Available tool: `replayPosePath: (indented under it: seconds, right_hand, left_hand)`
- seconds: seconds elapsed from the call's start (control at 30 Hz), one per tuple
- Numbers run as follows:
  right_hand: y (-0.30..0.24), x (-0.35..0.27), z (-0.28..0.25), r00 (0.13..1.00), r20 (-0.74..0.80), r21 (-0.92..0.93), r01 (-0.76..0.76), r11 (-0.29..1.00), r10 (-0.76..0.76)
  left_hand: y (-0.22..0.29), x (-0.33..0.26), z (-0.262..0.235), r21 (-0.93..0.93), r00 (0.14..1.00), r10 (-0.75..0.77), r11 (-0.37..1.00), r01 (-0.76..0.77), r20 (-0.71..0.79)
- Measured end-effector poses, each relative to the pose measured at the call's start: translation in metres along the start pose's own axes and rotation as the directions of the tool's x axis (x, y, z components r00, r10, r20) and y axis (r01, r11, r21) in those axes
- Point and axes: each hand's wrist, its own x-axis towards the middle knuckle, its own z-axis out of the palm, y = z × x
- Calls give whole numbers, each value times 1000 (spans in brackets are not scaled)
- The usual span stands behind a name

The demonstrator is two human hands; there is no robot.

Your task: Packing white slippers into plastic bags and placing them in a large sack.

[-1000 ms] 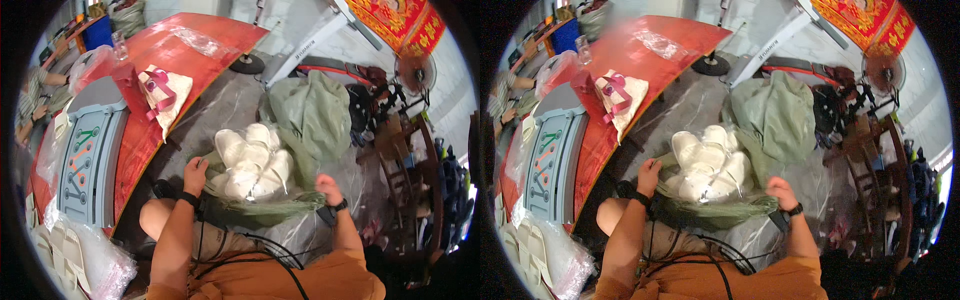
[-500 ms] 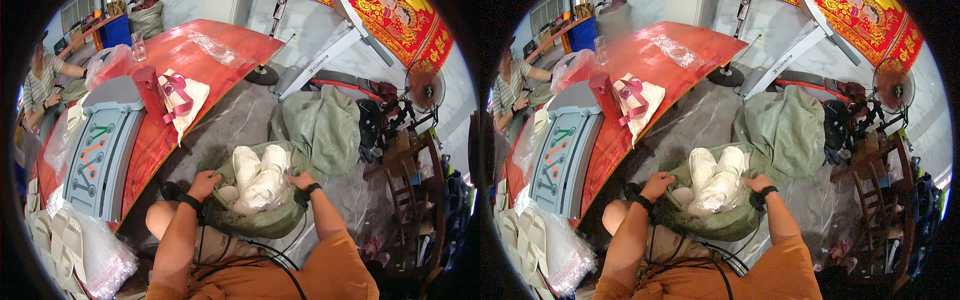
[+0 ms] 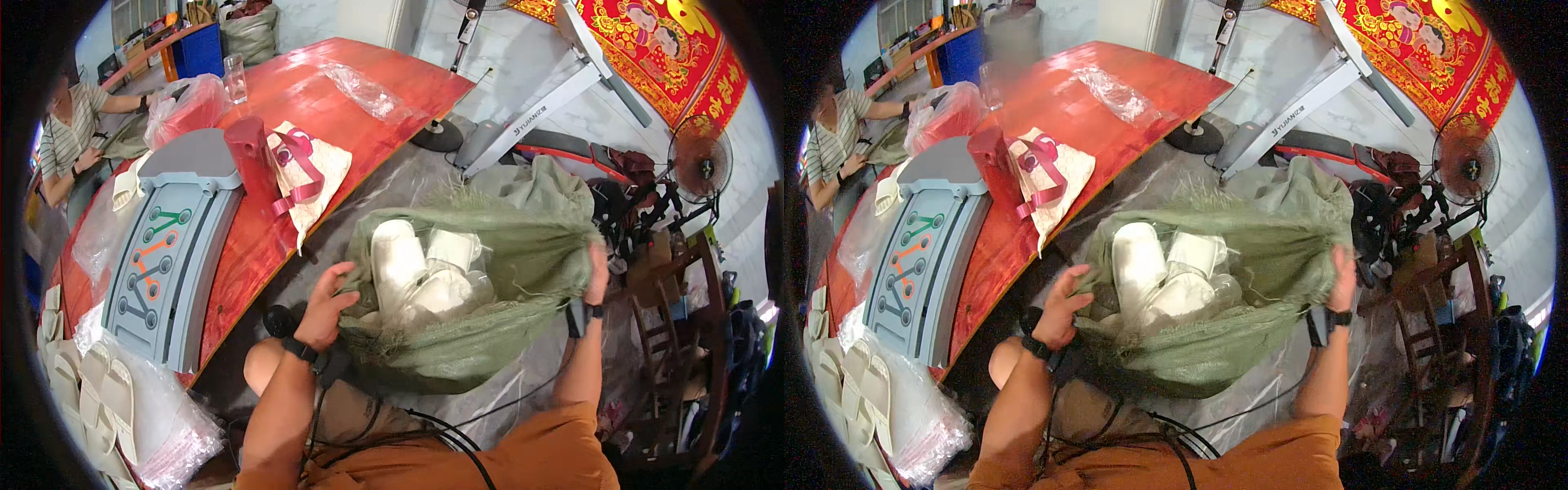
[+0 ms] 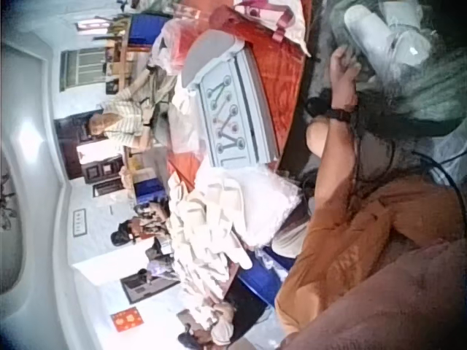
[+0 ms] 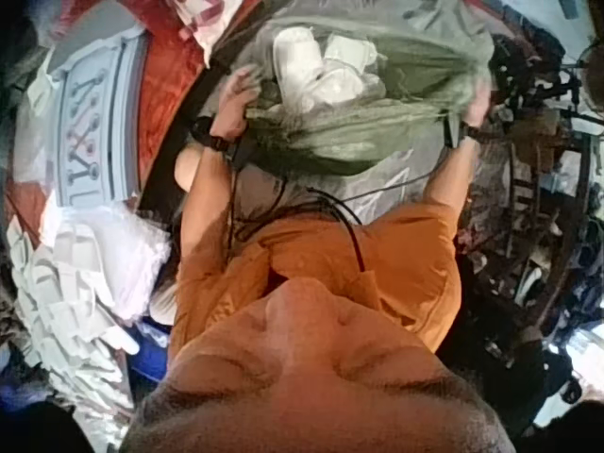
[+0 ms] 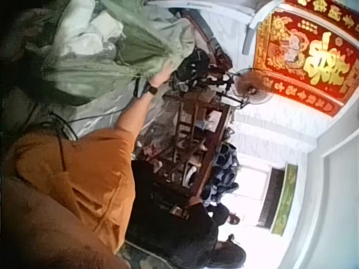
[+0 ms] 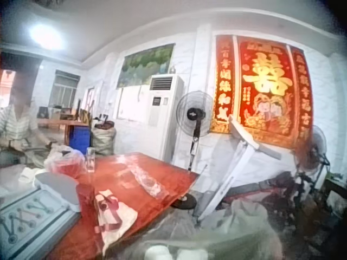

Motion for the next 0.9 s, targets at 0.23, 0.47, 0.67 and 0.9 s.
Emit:
replayPosePath:
  seconds: [0.23, 0.47, 0.67, 0.9]
  right_hand:
    - [61, 44, -17, 987, -69, -531, -162, 832, 148]
    - [-42, 102, 50, 957, -190, 257, -168, 952, 220]
    - [27, 56, 25, 958, -96, -687, -261, 679, 271]
    - [-86, -10, 100, 876, 314, -849, 432, 305, -365]
  left_hand:
    - [-24, 14, -9, 423, 982, -170, 886, 191, -89]
    - [19, -6, 21, -276, 991, 119, 952, -129, -54]
    - [2, 4, -15, 94, 947, -184, 972, 215, -264]
    - [13, -10, 20, 242, 994, -29, 969, 53, -103]
